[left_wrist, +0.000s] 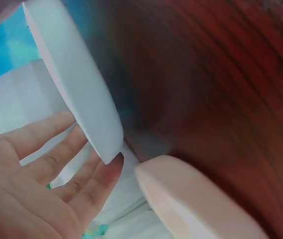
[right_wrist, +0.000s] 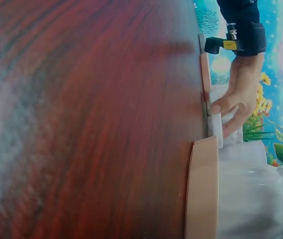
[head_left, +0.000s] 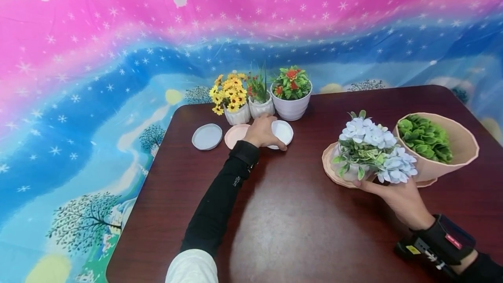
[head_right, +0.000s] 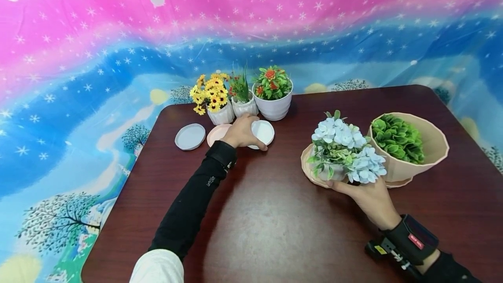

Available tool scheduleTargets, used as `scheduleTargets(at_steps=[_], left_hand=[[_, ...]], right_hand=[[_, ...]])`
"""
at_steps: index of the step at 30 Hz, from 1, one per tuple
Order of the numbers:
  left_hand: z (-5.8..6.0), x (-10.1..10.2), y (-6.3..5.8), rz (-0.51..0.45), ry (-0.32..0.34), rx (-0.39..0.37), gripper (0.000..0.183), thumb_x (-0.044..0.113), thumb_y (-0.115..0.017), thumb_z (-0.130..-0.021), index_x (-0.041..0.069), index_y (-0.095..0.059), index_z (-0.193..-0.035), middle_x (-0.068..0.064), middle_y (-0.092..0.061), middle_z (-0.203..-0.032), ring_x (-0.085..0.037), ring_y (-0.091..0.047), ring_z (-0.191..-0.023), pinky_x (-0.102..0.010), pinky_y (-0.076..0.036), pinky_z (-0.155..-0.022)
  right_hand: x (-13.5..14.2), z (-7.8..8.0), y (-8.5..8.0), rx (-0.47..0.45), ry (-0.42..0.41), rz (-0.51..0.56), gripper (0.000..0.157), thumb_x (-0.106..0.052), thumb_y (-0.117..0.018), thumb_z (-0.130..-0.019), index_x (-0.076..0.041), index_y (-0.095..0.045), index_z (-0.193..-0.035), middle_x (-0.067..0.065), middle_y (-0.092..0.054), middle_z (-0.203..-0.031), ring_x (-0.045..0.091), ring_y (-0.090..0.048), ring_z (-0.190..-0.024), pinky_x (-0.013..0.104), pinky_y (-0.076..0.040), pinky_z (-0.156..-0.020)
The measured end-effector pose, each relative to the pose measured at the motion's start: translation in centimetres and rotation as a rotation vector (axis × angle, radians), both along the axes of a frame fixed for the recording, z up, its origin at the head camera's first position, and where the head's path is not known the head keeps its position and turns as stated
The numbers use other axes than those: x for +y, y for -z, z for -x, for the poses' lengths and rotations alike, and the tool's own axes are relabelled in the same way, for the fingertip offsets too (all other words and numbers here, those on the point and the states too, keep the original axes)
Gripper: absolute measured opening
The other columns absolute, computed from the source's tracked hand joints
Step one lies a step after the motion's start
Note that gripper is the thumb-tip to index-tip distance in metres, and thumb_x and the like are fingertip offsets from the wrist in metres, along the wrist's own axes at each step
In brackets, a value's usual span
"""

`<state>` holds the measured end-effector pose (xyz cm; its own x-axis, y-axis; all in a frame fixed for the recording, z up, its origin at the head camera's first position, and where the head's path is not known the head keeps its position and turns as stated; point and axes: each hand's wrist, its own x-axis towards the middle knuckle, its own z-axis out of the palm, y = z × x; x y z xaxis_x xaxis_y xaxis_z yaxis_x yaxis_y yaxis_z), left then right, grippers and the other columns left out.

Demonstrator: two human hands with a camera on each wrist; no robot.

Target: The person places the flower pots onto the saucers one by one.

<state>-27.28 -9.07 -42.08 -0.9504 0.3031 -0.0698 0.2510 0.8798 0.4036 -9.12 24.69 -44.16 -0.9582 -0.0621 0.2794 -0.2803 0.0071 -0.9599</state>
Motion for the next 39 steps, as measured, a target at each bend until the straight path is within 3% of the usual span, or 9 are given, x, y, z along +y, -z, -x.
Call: scheduleTargets(at_steps=[11,20,27,35,39], left_hand=[[-1.1,0.4,-0.8,0.009,0.035,0.055,0.105,0.049,-0.102,-0.063,0.009,-0.06,-0.151,-0.009,-0.057,-0.142,-0.029,-0.056,-0.128,-0.044,-0.052,-0.103],[-1.9,0.5,-0.8,0.026,0.069,0.041,0.102,0.05,-0.102,-0.063,0.01,-0.062,-0.148,-0.008,-0.058,-0.14,-0.027,-0.059,-0.123,-0.04,-0.053,-0.101],[-2.8,1.3,-1.7,0.006,0.144,0.06,0.103,0.051,-0.102,-0.063,0.009,-0.062,-0.148,-0.008,-0.058,-0.141,-0.028,-0.058,-0.124,-0.041,-0.053,-0.101],[-4.0,2.4,-2.2,0.06,0.2,0.103,0.104,0.053,-0.101,-0.061,0.011,-0.062,-0.148,-0.007,-0.058,-0.14,-0.029,-0.056,-0.125,-0.041,-0.054,-0.099],[-4.5,2.6,-2.4,0.056,0.205,0.112,0.103,0.053,-0.102,-0.061,0.013,-0.063,-0.148,-0.006,-0.059,-0.139,-0.029,-0.056,-0.123,-0.042,-0.055,-0.096]], right_hand=[[-0.1,-0.1,0.1,-0.009,0.013,-0.028,0.094,0.023,-0.079,-0.08,-0.013,-0.044,-0.159,0.002,-0.052,-0.151,0.009,-0.049,-0.132,0.014,-0.038,-0.104],[-0.1,0.2,-0.1,-0.004,-0.007,0.013,0.088,0.024,-0.08,-0.079,-0.008,-0.047,-0.154,0.007,-0.056,-0.142,0.009,-0.054,-0.121,0.018,-0.044,-0.097],[-0.1,0.2,-0.2,0.006,-0.004,0.02,0.09,0.025,-0.079,-0.08,-0.008,-0.046,-0.156,0.006,-0.055,-0.145,0.009,-0.053,-0.125,0.017,-0.042,-0.101],[-0.1,0.2,-0.3,0.004,-0.013,0.036,0.088,0.026,-0.078,-0.08,-0.008,-0.047,-0.155,0.005,-0.057,-0.141,0.007,-0.056,-0.119,0.018,-0.045,-0.094],[0.1,0.1,-0.4,0.002,0.024,-0.078,0.095,0.021,-0.08,-0.081,-0.014,-0.042,-0.161,0.005,-0.053,-0.15,0.008,-0.052,-0.129,0.015,-0.04,-0.101]])
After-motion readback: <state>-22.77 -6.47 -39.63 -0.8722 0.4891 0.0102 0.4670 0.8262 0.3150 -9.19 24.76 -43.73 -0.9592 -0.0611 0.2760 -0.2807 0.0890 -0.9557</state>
